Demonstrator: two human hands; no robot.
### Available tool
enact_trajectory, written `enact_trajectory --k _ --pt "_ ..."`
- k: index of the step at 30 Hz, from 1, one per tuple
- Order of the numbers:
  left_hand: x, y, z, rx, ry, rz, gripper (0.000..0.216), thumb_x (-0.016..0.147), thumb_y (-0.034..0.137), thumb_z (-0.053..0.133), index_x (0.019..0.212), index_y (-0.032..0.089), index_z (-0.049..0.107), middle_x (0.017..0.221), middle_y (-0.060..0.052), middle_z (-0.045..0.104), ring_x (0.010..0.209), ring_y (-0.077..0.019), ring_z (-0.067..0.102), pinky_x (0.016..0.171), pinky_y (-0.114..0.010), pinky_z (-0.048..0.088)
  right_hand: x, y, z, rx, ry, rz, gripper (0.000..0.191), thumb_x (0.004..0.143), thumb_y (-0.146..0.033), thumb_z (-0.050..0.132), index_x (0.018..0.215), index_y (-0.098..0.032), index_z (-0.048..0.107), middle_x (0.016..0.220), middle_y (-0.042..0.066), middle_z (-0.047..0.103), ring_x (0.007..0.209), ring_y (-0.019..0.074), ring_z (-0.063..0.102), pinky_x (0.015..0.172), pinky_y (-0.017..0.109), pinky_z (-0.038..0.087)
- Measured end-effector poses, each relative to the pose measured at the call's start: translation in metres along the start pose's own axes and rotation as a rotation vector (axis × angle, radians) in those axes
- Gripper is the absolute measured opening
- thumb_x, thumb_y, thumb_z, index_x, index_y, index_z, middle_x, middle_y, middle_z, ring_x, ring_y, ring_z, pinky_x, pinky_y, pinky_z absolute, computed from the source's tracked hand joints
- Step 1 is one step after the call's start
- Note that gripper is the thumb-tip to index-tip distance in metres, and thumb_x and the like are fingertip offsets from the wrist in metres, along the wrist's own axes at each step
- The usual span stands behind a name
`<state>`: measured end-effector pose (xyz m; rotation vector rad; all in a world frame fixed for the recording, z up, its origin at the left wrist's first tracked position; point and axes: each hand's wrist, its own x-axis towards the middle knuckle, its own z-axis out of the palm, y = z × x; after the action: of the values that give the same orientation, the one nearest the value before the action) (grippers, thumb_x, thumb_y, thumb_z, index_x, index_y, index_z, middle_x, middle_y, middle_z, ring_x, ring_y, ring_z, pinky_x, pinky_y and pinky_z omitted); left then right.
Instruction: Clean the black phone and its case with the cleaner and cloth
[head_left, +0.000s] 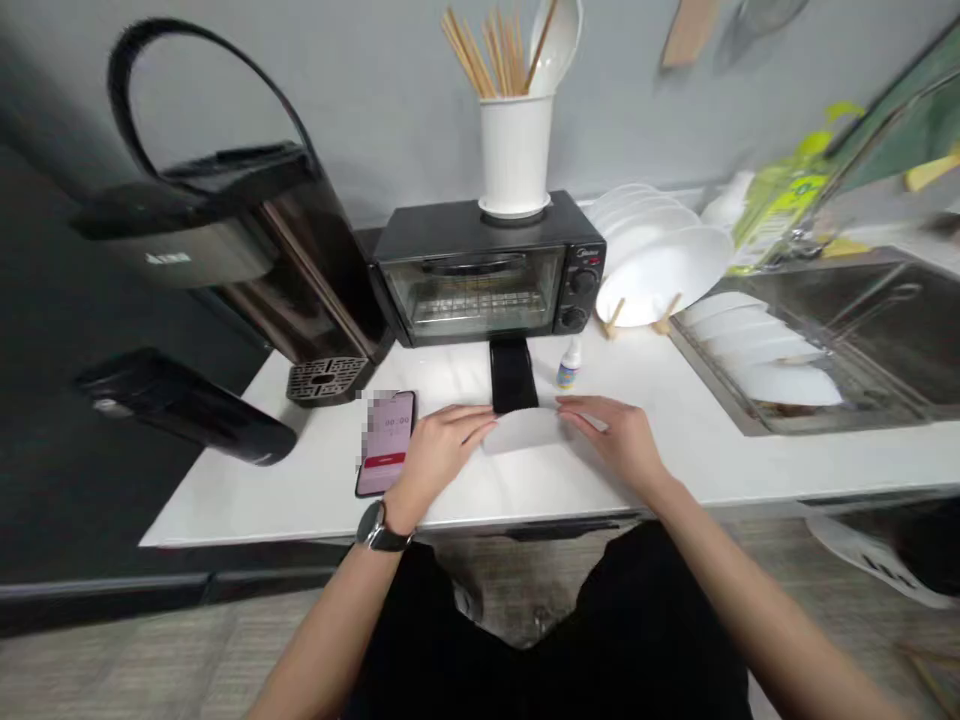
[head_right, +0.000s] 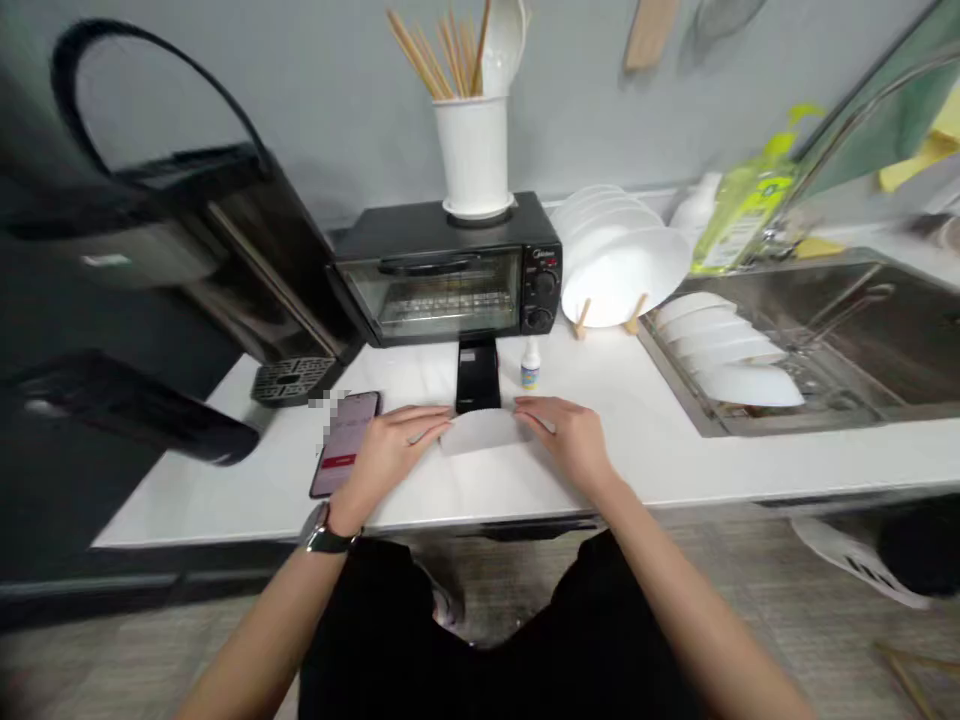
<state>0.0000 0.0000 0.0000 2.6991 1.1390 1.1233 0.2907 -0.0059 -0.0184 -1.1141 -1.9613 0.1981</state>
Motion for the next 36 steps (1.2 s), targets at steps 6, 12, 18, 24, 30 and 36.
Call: enact_trajectory --k 6,12,18,24,30,36 --pt "-0.017 0.017 -0.012 0.044 0.023 0.099 0.012 0.098 0.022 0.069 0.106 0.020 0.078 0.127 -0.006 0.078 0.102 -0.0223 0.077 0.092 -0.041 0.067 -0.023 -0.019 -0.013 0.036 0.076 -0.103 0.015 0.098 -0.018 0.068 0.106 -0.024 0.079 0.120 0.007 0.079 0.107 0.0231 0.076 0.094 0.040 0.064" --pt "-0.054 0.040 -0.020 -0.074 -0.182 0.118 0.015 0.098 0.032 0.071 0.104 0.020 0.076 0.125 -0.004 0.078 0.116 -0.0233 0.072 0.099 -0.040 0.063 -0.068 -0.030 -0.026 0.081 -0.207 -0.108 0.011 0.096 -0.023 0.072 0.108 -0.025 0.074 0.115 0.006 0.078 0.117 0.0248 0.069 0.097 0.041 0.061" --pt "-0.042 0.034 -0.006 -0.136 -0.320 -0.029 0.029 0.104 0.028 0.060 0.132 0.024 0.069 0.130 -0.005 0.074 0.124 -0.0219 0.066 0.111 -0.042 0.056 -0.055 -0.038 -0.007 0.024 -0.284 -0.059 0.025 0.104 -0.024 0.058 0.127 -0.024 0.068 0.134 0.009 0.071 0.126 0.0250 0.064 0.107 0.046 0.056" --pt "-0.031 0.028 -0.006 -0.099 -0.437 -0.066 0.051 0.099 0.042 0.067 0.147 0.026 0.058 0.147 -0.010 0.059 0.139 -0.0286 0.051 0.121 -0.049 0.045 -0.033 -0.026 -0.001 -0.191 -0.362 -0.019 0.050 0.099 -0.041 0.067 0.145 -0.023 0.057 0.152 0.014 0.058 0.141 0.0332 0.054 0.122 0.064 0.040" --pt "-0.034 0.034 -0.010 -0.116 -0.476 -0.057 0.061 0.100 0.050 0.062 0.155 0.027 0.048 0.158 -0.009 0.051 0.146 -0.0281 0.046 0.125 -0.049 0.040 -0.039 -0.034 -0.002 -0.120 -0.410 -0.042 0.050 0.102 -0.043 0.061 0.149 -0.027 0.053 0.155 0.011 0.056 0.145 0.0283 0.052 0.126 0.059 0.036" --pt "-0.035 0.026 -0.007 -0.054 -0.542 -0.086 0.081 0.092 0.061 0.068 0.160 0.028 0.040 0.169 -0.011 0.038 0.156 -0.0334 0.035 0.130 -0.059 0.029 -0.040 -0.032 -0.003 -0.157 -0.487 -0.015 0.067 0.100 -0.050 0.063 0.158 -0.026 0.043 0.162 0.012 0.048 0.151 0.0297 0.044 0.128 0.063 0.028"
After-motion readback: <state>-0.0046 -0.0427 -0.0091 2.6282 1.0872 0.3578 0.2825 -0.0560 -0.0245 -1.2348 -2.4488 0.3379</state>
